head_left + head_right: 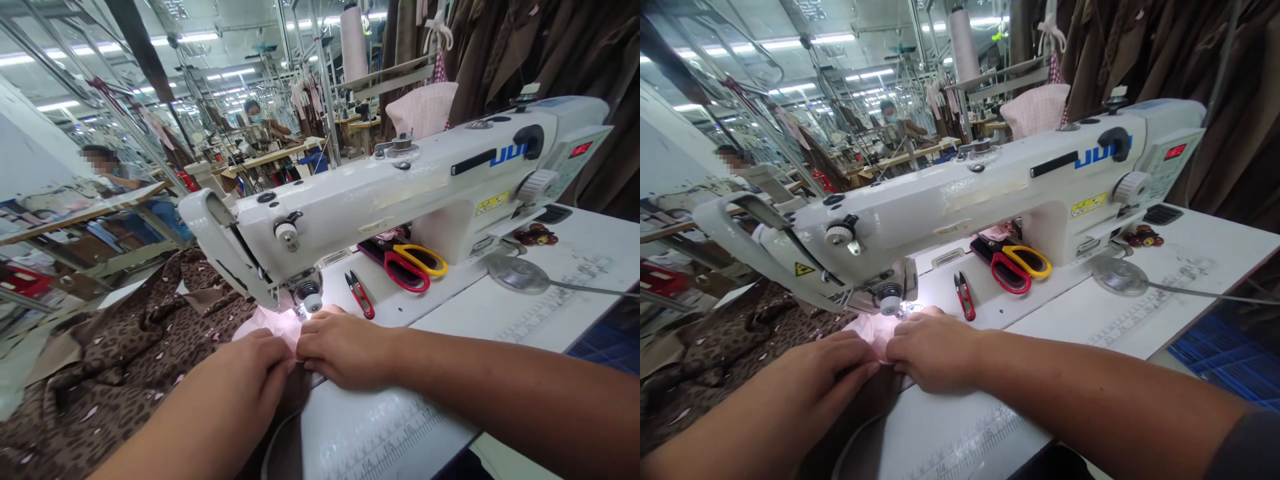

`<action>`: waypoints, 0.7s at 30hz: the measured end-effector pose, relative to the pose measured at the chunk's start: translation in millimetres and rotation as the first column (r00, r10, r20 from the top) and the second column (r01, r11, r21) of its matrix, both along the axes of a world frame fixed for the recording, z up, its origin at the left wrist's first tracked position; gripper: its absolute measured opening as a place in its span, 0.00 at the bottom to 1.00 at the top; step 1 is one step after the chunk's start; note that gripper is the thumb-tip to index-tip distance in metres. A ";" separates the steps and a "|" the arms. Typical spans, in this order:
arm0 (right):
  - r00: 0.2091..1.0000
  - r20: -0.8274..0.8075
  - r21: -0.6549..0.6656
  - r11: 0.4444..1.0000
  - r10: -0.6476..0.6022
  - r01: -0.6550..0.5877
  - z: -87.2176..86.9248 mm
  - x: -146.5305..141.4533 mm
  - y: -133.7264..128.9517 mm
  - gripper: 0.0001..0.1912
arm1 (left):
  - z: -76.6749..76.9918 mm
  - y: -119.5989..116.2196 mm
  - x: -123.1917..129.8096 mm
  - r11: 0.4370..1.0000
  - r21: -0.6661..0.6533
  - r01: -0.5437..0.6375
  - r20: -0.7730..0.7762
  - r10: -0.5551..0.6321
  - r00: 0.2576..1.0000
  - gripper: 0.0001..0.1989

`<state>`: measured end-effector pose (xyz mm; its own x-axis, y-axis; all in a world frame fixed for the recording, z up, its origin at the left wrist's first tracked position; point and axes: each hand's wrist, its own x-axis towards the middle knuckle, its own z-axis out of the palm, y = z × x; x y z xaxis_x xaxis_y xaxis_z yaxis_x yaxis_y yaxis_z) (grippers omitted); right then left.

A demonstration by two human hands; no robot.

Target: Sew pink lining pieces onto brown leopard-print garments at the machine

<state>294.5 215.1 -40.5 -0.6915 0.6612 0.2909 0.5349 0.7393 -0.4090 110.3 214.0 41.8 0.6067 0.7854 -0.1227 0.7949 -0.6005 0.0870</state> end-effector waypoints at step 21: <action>1.000 0.015 0.107 0.994 0.010 -0.012 -7.2 -3.0 3.6 0.07 | -19.4 6.1 -4.2 0.977 0.185 0.105 -0.302 -0.045 0.952 0.13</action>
<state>291.5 218.8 -47.7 -0.7030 0.6192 0.3499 0.5319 0.7843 -0.3193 106.1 220.1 22.4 0.6251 0.7655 -0.1526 0.7186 -0.6407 -0.2704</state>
